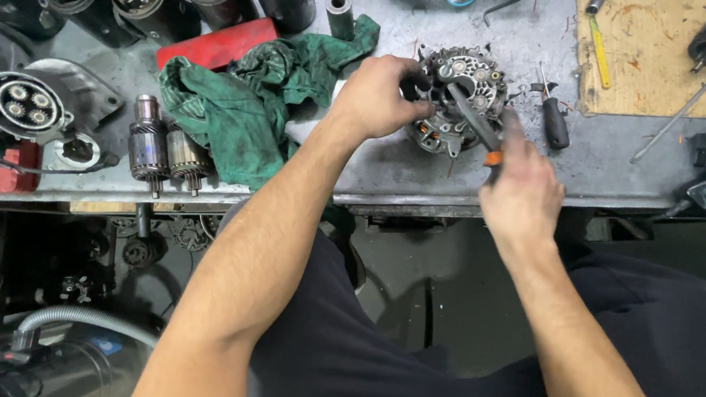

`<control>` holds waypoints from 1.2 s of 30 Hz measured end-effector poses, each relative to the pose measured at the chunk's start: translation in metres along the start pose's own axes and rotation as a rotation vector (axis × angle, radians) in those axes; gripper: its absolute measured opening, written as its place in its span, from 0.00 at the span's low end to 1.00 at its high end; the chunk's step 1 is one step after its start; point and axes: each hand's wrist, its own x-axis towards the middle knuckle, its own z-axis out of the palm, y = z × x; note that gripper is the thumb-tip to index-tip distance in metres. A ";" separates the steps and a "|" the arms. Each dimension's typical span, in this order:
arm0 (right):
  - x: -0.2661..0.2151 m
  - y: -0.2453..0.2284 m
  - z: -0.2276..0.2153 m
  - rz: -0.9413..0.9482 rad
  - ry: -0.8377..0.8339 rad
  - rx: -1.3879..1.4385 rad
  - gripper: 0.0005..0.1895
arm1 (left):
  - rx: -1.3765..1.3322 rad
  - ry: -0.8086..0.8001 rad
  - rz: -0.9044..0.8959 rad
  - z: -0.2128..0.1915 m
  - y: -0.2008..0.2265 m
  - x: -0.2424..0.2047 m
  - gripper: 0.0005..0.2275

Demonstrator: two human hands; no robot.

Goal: The person uses pliers to remove small metal pins from a stator assembly on a workbench. After separating the stator housing from the copper-wound rotor, the person uses a utility knife to scrape and clean the copper windings on the rotor while seated.

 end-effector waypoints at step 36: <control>0.041 0.111 0.084 0.165 -0.788 1.562 0.18 | -0.069 -0.051 0.119 0.010 -0.004 0.011 0.15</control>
